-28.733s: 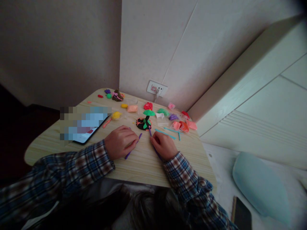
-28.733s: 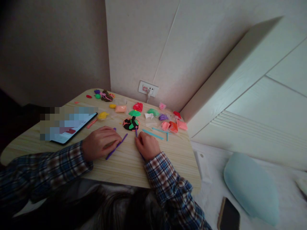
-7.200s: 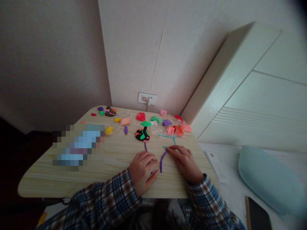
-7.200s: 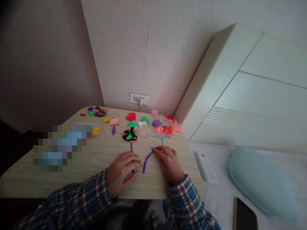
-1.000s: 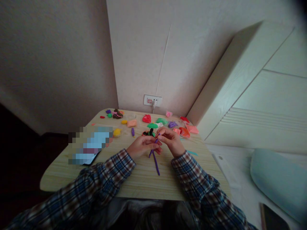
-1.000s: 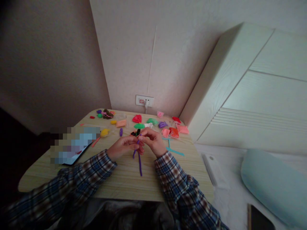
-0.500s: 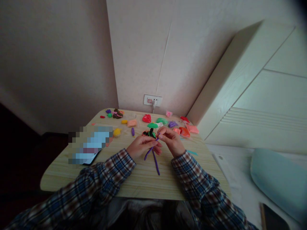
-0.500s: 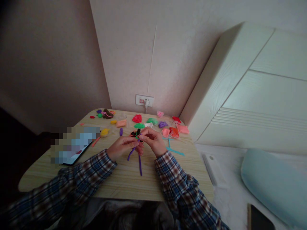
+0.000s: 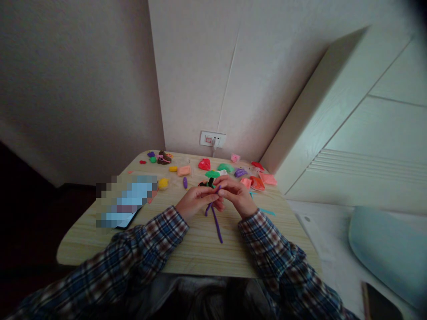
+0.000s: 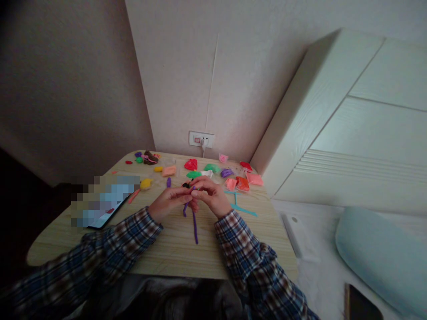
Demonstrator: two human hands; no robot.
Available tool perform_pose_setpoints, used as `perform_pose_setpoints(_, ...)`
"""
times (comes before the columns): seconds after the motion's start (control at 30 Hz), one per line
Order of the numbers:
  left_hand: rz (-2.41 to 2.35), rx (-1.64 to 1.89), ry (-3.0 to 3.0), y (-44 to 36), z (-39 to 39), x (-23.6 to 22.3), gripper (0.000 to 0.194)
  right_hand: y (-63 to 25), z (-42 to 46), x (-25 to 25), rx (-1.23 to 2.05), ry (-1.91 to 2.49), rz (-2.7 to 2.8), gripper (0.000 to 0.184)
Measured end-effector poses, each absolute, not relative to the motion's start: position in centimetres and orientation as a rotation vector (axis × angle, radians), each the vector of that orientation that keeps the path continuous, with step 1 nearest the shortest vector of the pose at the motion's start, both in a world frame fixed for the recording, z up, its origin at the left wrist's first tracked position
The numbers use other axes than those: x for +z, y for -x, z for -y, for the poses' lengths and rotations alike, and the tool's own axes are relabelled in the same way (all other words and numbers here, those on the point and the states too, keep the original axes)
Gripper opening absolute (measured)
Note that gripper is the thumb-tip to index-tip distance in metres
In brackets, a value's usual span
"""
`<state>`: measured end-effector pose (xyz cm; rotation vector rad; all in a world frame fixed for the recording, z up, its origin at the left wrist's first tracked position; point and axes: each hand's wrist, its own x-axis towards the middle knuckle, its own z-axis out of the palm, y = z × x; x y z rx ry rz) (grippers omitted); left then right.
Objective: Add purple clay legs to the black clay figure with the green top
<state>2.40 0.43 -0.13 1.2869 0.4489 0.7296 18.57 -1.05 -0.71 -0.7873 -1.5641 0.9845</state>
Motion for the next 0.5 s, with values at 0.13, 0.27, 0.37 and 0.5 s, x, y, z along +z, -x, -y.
perform_pose_setpoints(0.13, -0.471, 0.728, -1.33, -2.28, -0.39, 0.01, 0.035, -18.5, 1.0, -0.66, 0.937, 0.789, 1.581, 0.017)
perform_pose_setpoints(0.27, -0.474, 0.721, -1.317, -2.31, -0.42, 0.02, 0.035, -18.49, 1.0, -0.75, 0.898, 0.79, 1.587, 0.017)
perform_pose_setpoints(0.37, -0.47, 0.726, -1.306, -2.38, -0.45, -0.05, 0.035, -18.46, 1.16, -0.55, 0.907, 0.799, 1.625, 0.017)
perform_pose_setpoints(0.5, -0.437, 0.72, -1.271, -2.5, -0.4, -0.11, 0.036, -18.48, 1.26, -0.38, 0.9, 0.818, 1.637, 0.018)
